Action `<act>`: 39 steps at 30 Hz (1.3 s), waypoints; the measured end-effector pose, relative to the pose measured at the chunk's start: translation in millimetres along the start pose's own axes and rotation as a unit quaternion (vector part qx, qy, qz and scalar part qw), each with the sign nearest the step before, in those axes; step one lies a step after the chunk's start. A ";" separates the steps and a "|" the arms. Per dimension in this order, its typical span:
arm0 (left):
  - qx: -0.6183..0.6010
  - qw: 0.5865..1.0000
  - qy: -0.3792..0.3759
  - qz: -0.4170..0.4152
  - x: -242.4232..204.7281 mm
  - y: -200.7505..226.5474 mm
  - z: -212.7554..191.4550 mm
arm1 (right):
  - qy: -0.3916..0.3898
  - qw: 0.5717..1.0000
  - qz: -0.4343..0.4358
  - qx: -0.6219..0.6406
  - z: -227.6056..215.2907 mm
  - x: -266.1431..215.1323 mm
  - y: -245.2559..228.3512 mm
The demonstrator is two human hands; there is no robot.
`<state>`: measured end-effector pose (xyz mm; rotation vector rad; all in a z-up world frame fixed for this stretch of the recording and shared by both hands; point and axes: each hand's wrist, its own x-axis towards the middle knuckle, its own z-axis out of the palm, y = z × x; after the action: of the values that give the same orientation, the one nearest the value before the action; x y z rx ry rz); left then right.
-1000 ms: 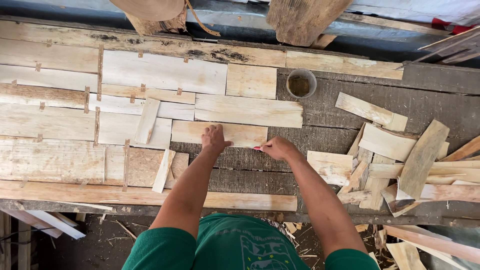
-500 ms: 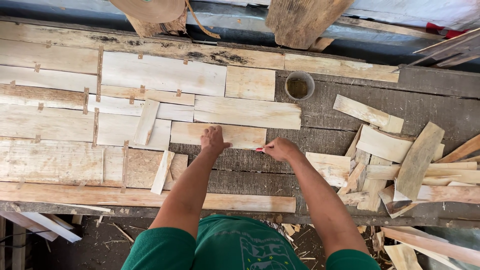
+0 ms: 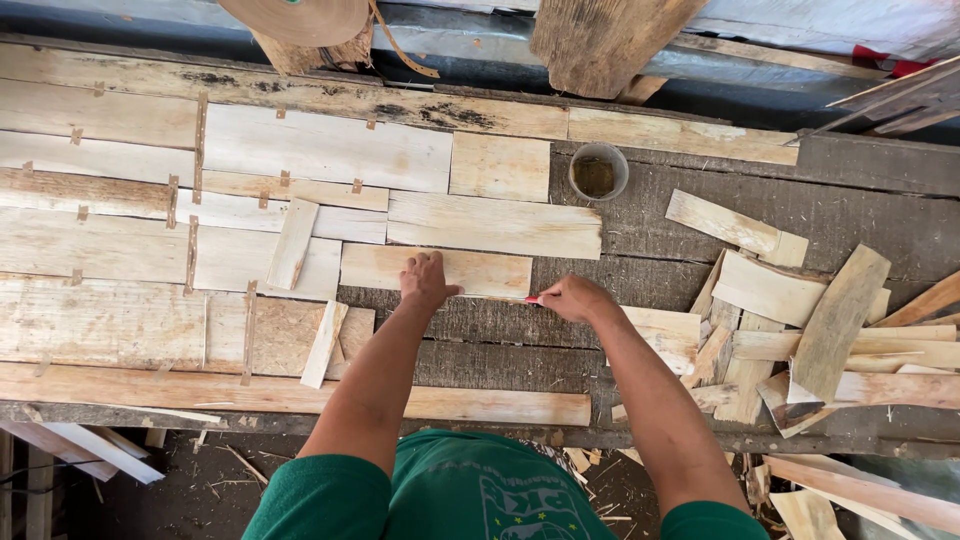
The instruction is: Trimming thin wooden slats with a utility knife to fit them onto a larger surface.
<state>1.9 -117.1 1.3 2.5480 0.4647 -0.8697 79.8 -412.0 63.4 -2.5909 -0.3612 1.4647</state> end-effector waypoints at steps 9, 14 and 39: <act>0.015 1.000 -0.003 -0.006 -7.0 4.4 -8.5 | 0.000 1.000 0.026 -0.006 -6.4 -13.2 15.8; 0.006 1.000 0.002 -0.004 -1.1 -0.9 -0.3 | -0.006 0.998 0.061 -0.030 -14.6 -18.2 42.2; -0.078 0.971 0.220 0.057 -76.3 -47.7 12.0 | 0.339 0.923 -0.184 -0.002 97.7 -25.9 -57.5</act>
<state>-81.9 -95.3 28.5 2.5840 0.4873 -0.2091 -24.8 -363.2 48.3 -2.6312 -0.6898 0.4041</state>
